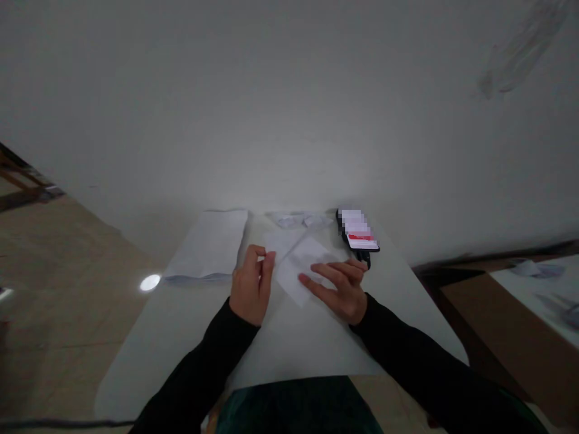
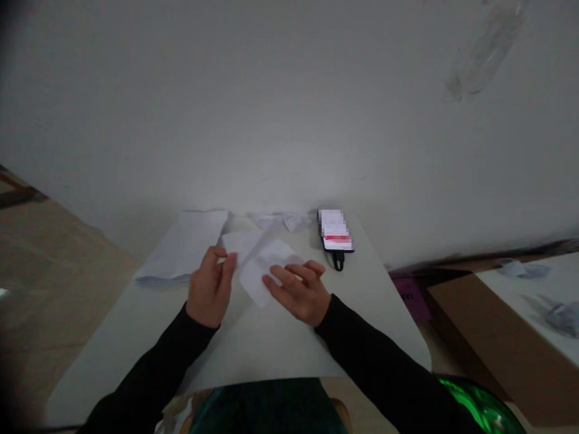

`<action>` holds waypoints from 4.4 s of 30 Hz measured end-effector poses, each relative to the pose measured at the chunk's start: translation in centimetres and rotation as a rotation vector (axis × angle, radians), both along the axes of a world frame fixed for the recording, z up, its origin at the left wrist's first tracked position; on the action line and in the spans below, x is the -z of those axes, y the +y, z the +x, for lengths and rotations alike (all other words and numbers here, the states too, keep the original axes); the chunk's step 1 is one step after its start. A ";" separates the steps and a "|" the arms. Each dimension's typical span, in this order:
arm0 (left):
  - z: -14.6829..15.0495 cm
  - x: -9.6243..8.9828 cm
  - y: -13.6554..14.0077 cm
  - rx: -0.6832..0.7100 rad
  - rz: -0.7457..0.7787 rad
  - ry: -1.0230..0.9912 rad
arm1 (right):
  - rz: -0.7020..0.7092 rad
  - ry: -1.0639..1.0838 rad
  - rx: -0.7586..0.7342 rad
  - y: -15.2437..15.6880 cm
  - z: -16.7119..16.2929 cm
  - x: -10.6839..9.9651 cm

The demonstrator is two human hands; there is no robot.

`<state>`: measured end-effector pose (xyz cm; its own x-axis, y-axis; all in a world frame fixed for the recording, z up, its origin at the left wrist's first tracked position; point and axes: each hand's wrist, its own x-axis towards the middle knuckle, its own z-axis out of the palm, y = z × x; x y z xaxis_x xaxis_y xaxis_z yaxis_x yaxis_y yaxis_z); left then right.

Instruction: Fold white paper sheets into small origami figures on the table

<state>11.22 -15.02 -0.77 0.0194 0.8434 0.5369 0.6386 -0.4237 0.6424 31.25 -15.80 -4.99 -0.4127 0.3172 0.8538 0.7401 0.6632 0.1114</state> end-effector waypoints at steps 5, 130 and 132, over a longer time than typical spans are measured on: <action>-1.7 1.1 -6.0 -0.193 -0.235 -0.088 | -0.347 -0.006 -0.443 -1.8 0.5 -0.4; -3.2 3.4 -6.7 0.424 -0.211 0.507 | -1.170 0.278 0.074 -2.5 -3.7 0.4; -2.7 3.2 -7.1 0.393 -0.193 0.505 | -1.128 0.305 0.099 -2.9 -3.8 0.3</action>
<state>8.55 -22.14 -4.01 0.5547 0.8021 0.2212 0.7022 -0.5939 0.3927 27.42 -18.70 -5.30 -0.1705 0.9771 0.1274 0.6887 0.2106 -0.6937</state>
